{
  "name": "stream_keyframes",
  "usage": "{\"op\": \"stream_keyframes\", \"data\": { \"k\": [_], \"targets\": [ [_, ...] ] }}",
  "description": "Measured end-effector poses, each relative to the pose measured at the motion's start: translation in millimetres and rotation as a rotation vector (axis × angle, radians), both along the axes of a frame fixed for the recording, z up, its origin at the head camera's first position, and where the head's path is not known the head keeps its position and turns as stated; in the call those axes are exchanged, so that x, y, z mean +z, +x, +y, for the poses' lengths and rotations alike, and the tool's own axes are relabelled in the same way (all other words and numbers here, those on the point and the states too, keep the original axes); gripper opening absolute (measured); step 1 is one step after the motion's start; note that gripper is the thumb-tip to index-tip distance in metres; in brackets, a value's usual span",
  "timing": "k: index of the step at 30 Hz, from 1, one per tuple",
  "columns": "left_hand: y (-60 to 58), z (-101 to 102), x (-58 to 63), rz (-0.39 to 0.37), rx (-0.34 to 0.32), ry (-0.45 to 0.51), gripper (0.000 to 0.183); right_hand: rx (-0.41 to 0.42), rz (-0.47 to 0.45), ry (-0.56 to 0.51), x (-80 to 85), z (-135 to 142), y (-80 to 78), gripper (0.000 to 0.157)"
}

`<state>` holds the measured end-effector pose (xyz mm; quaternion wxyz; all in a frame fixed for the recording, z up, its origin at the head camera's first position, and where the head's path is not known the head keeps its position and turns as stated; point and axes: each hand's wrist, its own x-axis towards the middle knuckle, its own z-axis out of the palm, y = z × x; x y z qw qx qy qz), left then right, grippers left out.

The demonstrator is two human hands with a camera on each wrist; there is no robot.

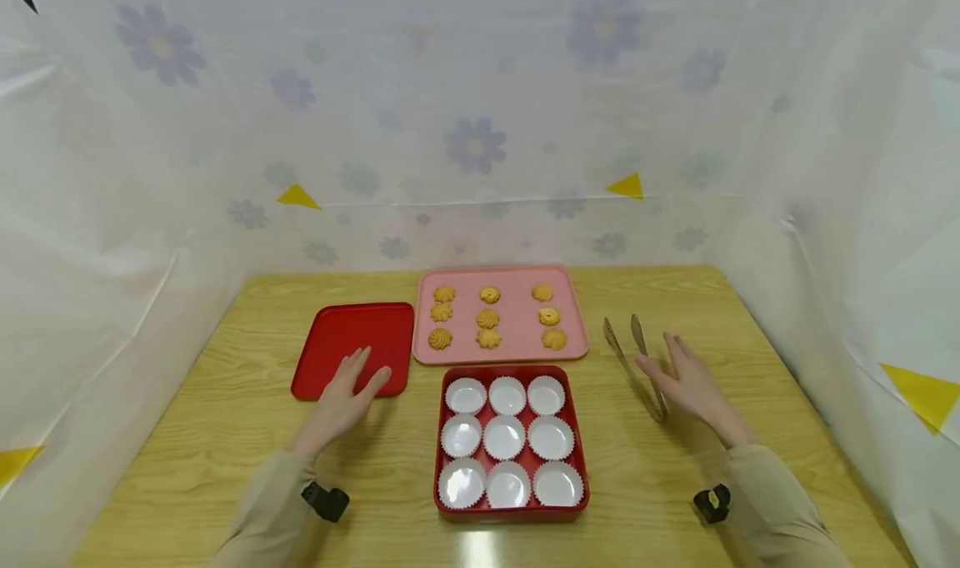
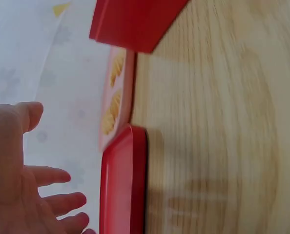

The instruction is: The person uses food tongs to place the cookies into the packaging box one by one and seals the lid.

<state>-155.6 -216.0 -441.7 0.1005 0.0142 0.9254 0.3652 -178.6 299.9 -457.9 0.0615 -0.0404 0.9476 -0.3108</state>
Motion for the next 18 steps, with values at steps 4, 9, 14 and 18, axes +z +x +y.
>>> {"op": "stream_keyframes", "data": {
  "k": [4,9,14,18],
  "targets": [
    [5.9,12,4.3,-0.022,-0.010,0.033,0.078,0.002,-0.019,-0.011,2.6,-2,-0.4,0.092],
    [12.7,29,7.9,0.003,-0.008,0.072,0.072,-0.005,-0.014,0.031,4.6,-5,-1.2,0.090],
    [18.9,46,10.1,0.001,-0.007,0.109,0.065,0.006,-0.023,0.073,2.9,-9,-4.0,0.084],
    [22.3,58,9.9,-0.020,-0.003,0.180,0.056,0.001,-0.058,0.097,2.6,-13,-5.9,0.084]
  ]
}}
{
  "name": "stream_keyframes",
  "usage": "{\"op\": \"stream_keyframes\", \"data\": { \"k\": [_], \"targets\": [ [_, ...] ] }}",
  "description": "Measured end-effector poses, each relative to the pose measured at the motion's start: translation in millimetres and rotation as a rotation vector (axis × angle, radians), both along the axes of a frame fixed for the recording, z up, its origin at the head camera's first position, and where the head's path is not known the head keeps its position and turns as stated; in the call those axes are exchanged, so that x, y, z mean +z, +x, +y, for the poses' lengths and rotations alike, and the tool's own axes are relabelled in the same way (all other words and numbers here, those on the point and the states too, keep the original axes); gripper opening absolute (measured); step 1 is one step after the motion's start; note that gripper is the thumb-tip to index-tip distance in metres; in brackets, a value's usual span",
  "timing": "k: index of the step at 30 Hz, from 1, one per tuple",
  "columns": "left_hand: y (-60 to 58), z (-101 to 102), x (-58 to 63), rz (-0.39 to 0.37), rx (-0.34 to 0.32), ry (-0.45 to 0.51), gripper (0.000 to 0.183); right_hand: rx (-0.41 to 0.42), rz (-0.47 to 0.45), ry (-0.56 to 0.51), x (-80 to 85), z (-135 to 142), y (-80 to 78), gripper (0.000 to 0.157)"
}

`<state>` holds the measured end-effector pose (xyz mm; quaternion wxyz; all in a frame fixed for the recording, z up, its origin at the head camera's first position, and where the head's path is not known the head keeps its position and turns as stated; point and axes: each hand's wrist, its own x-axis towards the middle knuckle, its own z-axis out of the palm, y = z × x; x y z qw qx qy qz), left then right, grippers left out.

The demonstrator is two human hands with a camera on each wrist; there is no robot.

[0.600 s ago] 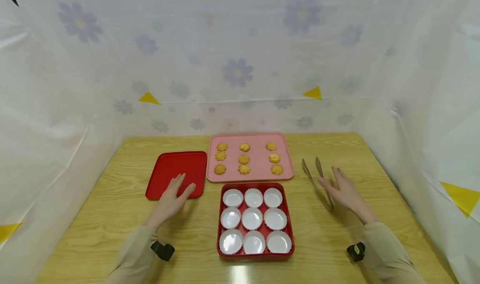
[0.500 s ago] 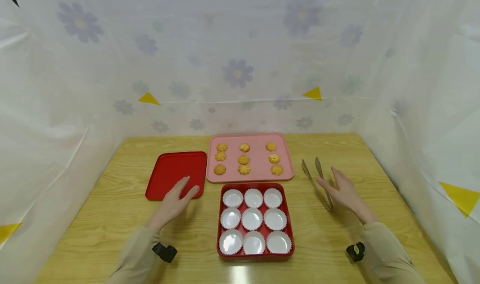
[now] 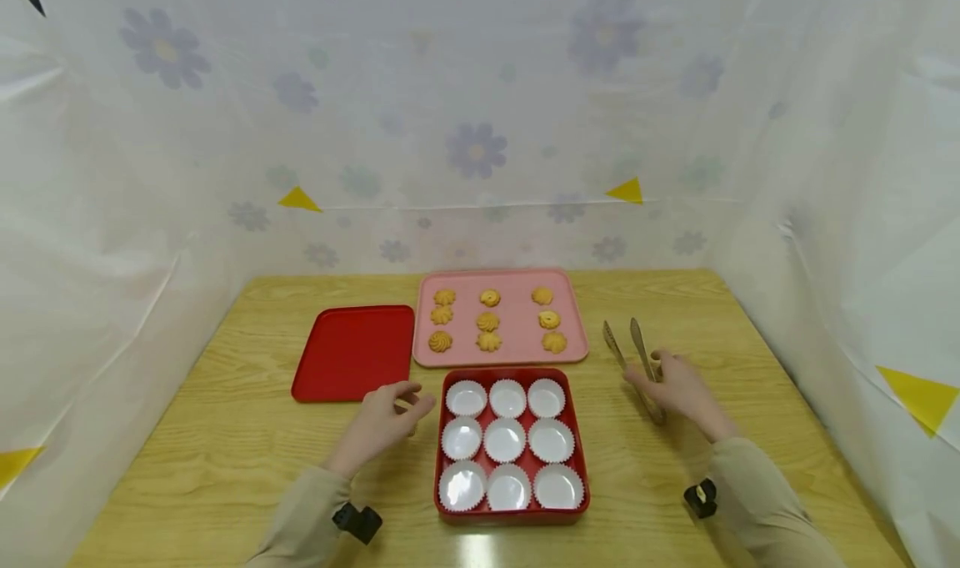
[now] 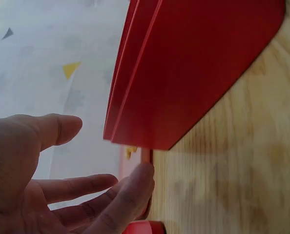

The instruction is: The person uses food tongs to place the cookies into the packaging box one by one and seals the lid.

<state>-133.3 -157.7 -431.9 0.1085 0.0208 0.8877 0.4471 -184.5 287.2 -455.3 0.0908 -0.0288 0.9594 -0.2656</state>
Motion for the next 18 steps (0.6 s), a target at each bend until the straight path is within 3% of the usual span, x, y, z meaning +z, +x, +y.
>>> {"op": "stream_keyframes", "data": {
  "k": [7,13,18],
  "targets": [
    [4.7,13,-3.3,-0.010,-0.013,0.061,0.044,-0.014,-0.026,0.037,0.4,-7,-1.2,0.082],
    [6.5,19,-7.5,0.031,-0.027,0.068,0.041,-0.028,-0.053,0.043,-0.5,-11,-1.3,0.060],
    [7.9,24,-7.8,0.031,-0.008,0.078,0.037,-0.030,-0.042,0.071,-3.3,-13,-3.9,0.051]
  ]
}}
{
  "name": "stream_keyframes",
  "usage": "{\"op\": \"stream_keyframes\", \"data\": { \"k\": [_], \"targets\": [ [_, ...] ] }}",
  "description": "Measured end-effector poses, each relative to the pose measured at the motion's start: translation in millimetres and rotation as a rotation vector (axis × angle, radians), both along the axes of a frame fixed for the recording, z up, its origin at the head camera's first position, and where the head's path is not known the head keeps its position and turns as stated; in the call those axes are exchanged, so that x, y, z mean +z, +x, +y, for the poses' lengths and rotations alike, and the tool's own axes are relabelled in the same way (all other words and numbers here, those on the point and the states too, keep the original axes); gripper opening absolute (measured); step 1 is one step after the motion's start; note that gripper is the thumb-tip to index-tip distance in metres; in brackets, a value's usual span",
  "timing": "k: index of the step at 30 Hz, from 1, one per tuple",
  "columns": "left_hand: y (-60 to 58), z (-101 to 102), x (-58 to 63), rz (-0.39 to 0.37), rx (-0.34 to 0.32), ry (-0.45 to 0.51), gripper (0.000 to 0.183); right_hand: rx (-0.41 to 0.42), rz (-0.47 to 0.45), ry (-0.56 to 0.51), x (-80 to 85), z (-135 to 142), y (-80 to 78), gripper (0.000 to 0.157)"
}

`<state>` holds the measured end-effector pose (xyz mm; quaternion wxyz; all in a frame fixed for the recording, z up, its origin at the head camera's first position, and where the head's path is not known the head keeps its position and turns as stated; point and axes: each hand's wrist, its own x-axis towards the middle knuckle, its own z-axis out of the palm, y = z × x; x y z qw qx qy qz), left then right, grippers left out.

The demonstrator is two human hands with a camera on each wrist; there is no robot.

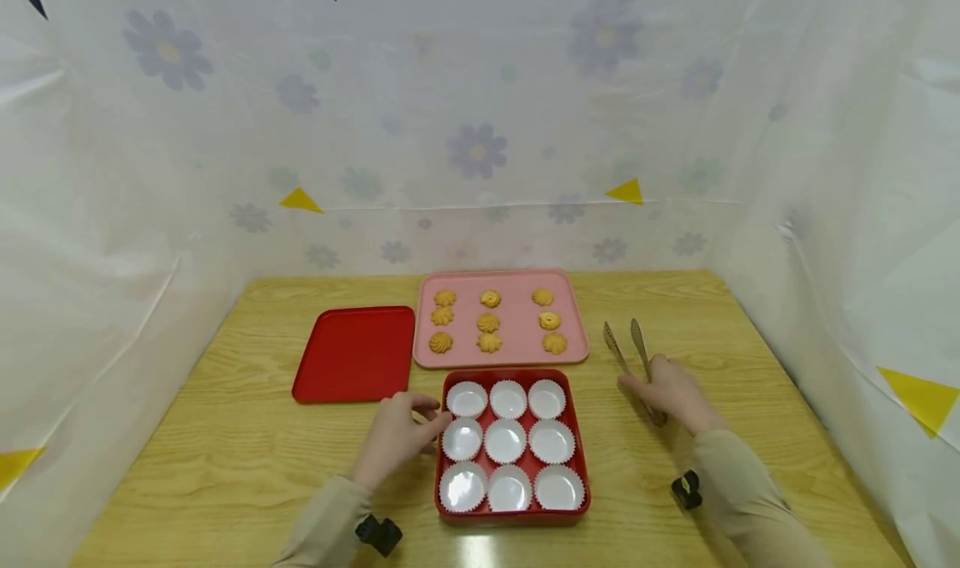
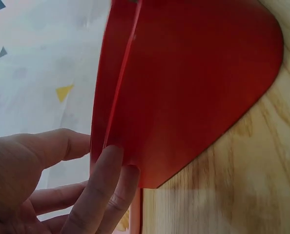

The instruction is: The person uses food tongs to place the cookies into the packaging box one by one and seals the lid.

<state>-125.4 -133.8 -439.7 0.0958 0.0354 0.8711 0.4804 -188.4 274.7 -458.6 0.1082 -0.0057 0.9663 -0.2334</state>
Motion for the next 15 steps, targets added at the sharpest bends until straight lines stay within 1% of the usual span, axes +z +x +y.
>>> {"op": "stream_keyframes", "data": {
  "k": [5,12,15],
  "targets": [
    [1.8,3.1,0.3,-0.006,0.021,0.013,0.027,-0.011,-0.011,-0.007,-3.2,-0.9,-4.9,0.045],
    [1.4,4.6,-1.7,0.056,0.027,-0.015,0.017,-0.018,-0.007,0.013,-4.5,0.0,-7.3,0.043],
    [1.2,4.9,-2.6,0.079,0.030,-0.036,0.018,-0.020,0.006,0.035,-6.1,0.7,-7.9,0.042]
  ]
}}
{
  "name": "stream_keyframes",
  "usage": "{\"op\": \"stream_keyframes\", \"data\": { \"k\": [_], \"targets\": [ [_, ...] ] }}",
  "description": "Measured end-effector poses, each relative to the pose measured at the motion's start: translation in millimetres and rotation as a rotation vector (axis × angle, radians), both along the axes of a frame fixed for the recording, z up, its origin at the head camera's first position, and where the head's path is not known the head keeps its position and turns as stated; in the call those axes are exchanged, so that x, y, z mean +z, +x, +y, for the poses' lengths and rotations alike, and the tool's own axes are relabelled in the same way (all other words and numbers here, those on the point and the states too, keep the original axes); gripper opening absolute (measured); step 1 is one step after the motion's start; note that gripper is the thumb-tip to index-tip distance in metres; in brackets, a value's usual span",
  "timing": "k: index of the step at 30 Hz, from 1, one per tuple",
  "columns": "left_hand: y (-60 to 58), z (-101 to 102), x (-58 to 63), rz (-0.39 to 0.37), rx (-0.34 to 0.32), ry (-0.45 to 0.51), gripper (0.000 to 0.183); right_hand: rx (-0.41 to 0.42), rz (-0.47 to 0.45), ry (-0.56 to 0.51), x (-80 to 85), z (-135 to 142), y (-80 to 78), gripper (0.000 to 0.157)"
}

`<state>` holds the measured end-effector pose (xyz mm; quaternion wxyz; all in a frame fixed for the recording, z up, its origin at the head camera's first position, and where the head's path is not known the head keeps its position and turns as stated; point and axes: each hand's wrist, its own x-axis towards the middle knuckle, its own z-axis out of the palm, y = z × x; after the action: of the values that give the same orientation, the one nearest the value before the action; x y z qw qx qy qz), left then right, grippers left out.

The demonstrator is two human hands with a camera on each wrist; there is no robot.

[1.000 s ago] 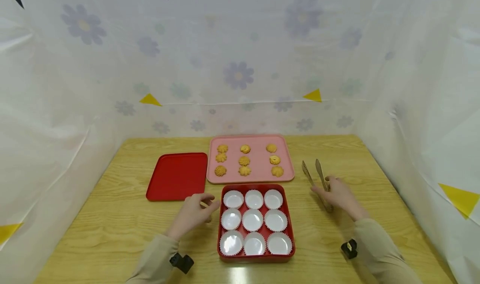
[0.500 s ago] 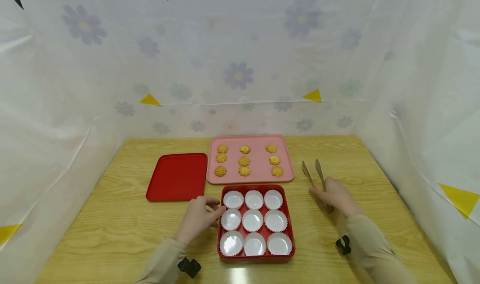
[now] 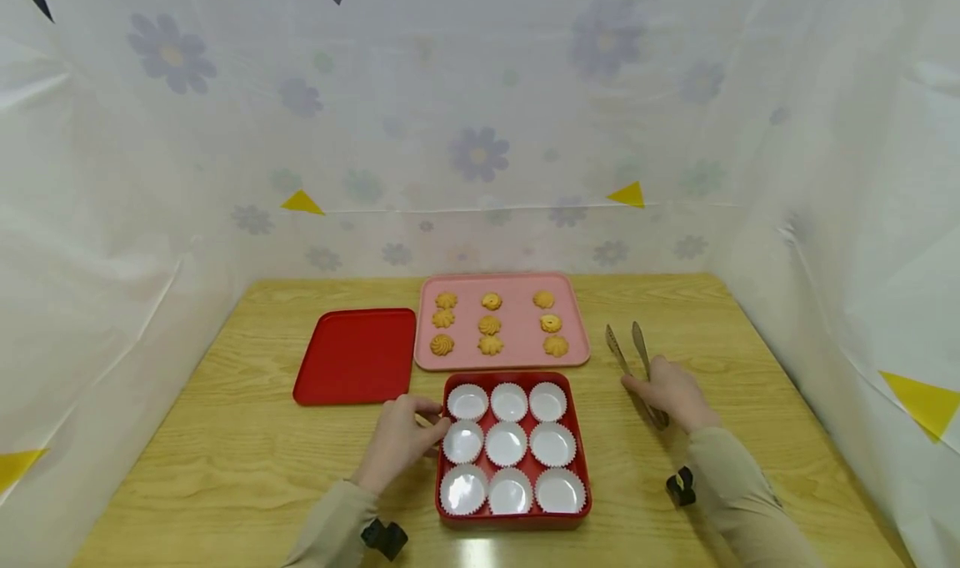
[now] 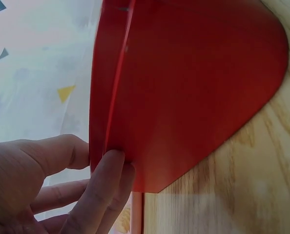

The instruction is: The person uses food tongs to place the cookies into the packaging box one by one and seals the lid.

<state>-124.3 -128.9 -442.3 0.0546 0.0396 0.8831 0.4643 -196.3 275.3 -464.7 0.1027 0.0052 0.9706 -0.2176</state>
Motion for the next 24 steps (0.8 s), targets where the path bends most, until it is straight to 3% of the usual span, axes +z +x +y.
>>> {"op": "stream_keyframes", "data": {
  "k": [13,21,24],
  "targets": [
    [-0.5,2,0.9,0.046,0.016,-0.086,0.020,-0.038,0.084,-0.042,0.5,3,6.8,0.038],
    [-0.3,2,1.2,0.068,0.027,-0.117,0.019,-0.020,0.176,-0.085,2.1,1,11.1,0.033],
    [-0.3,2,0.5,0.070,0.029,-0.114,0.019,-0.008,0.195,-0.092,4.8,-1,12.9,0.038]
  ]
}}
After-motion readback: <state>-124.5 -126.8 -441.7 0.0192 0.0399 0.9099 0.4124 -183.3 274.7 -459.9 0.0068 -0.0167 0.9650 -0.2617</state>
